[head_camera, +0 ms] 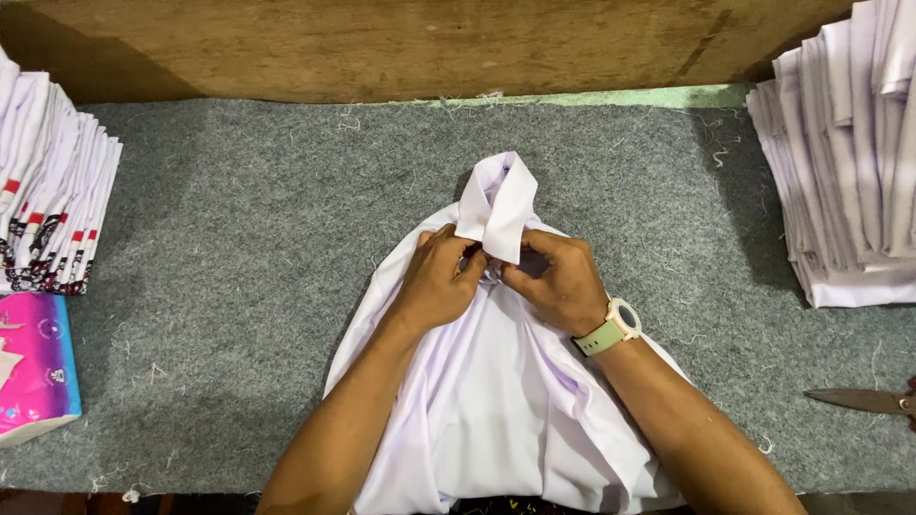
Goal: Unfolding and smoothing a white school shirt on a workbench for inspection or packaging
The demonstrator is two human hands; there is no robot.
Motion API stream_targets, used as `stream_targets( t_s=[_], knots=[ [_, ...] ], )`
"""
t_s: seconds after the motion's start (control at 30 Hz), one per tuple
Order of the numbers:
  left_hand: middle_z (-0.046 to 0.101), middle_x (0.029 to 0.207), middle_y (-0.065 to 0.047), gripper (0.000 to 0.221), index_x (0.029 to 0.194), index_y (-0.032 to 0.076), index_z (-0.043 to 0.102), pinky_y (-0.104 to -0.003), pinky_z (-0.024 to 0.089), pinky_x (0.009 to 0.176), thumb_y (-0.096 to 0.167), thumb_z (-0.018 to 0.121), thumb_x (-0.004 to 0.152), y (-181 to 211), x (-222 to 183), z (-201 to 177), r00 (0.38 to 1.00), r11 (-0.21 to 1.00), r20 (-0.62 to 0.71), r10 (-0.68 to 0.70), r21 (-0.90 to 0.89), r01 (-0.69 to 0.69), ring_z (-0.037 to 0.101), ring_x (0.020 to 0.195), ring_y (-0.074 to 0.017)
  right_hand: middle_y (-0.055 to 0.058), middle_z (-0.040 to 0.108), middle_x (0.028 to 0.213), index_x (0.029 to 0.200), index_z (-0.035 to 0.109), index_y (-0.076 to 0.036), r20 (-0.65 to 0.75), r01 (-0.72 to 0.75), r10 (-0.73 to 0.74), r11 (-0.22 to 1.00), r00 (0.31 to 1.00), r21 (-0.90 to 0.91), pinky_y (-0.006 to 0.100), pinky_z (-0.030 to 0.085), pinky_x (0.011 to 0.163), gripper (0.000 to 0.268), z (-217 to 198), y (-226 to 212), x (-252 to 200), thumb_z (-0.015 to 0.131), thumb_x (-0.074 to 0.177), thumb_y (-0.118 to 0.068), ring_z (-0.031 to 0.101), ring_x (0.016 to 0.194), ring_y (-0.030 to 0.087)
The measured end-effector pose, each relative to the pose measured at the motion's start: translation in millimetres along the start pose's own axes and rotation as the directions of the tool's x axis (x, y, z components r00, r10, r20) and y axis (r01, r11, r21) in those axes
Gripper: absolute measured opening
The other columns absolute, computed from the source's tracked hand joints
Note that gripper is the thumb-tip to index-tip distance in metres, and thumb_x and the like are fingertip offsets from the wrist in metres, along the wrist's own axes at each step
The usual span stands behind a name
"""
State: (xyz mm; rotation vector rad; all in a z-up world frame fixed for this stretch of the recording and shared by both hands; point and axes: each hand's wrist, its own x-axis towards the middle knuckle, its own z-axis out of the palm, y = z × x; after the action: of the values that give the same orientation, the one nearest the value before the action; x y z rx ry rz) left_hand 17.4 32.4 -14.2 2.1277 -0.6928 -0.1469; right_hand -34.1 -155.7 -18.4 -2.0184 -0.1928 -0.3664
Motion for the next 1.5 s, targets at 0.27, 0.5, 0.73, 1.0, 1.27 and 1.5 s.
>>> stream_targets(
  t_s=[0.27,0.5,0.73,1.0,1.27,1.5],
  knots=[
    [0.064,0.074,-0.007,0.017,0.076,0.012,0.068,-0.037,0.04,0.09,0.015,0.062,0.092,-4.1,0.2,-3.1,1.0,0.997,0.014,-0.009,-0.079,0.01,0.064,0.092,-0.029,0.011,0.071,0.069,0.086,0.074,-0.007,-0.012,-0.027,0.028,0.998,1.0,0.059,0.035,0.05,0.059,0.018,2.5,12.5,-2.4,0.085,0.073,-0.007,0.066,0.063,0.021],
    [0.066,0.075,-0.01,0.015,0.08,0.01,0.071,-0.037,0.043,0.09,0.013,0.062,0.092,6.1,0.9,-10.5,0.999,0.987,0.032,-0.01,-0.159,0.015,0.068,0.089,-0.0311,0.014,0.073,0.072,0.092,0.077,-0.004,0.019,-0.051,0.049,0.987,0.999,0.152,0.033,0.052,0.063,0.02,1.7,21.5,-4.5,0.082,0.073,0.0,0.064,0.07,0.015],
    [0.068,0.075,-0.007,0.016,0.083,0.011,0.072,-0.038,0.04,0.093,0.014,0.06,0.093,-6.0,0.1,-3.9,0.999,0.989,0.034,-0.03,-0.141,0.035,0.069,0.089,-0.0291,0.013,0.076,0.076,0.095,0.077,-0.003,0.025,-0.048,0.043,0.97,0.999,0.236,0.032,0.053,0.067,0.014,-0.9,6.5,0.5,0.077,0.081,0.001,0.062,0.077,0.013],
    [0.067,0.068,-0.008,0.01,0.073,0.01,0.07,-0.035,0.049,0.082,0.012,0.069,0.083,-5.8,-2.0,4.9,0.995,0.983,-0.094,0.035,-0.177,-0.052,0.072,0.078,-0.0303,0.014,0.075,0.079,0.094,0.077,-0.002,0.048,0.045,-0.058,0.971,0.997,0.235,0.036,0.055,0.07,0.01,-5.2,5.9,1.8,0.078,0.085,0.001,0.069,0.075,0.02],
    [0.067,0.066,-0.009,0.01,0.072,0.01,0.07,-0.037,0.049,0.081,0.012,0.069,0.082,-6.3,-0.1,5.1,0.982,0.989,-0.147,0.121,-0.063,-0.131,0.072,0.075,-0.0325,0.014,0.074,0.079,0.093,0.075,-0.002,0.058,0.051,-0.065,0.977,0.996,0.205,0.036,0.055,0.069,0.016,-5.5,10.9,1.9,0.083,0.08,0.0,0.072,0.075,0.024],
    [0.069,0.07,-0.01,0.011,0.078,0.009,0.072,-0.039,0.049,0.083,0.01,0.066,0.087,-14.9,-1.8,6.1,0.988,0.982,-0.102,0.114,-0.142,-0.128,0.072,0.081,-0.0355,0.012,0.072,0.082,0.097,0.074,0.002,0.059,-0.091,0.074,0.918,0.996,0.387,0.033,0.056,0.078,0.018,1.0,10.5,-2.2,0.078,0.08,0.007,0.063,0.082,0.015]
  ],
)
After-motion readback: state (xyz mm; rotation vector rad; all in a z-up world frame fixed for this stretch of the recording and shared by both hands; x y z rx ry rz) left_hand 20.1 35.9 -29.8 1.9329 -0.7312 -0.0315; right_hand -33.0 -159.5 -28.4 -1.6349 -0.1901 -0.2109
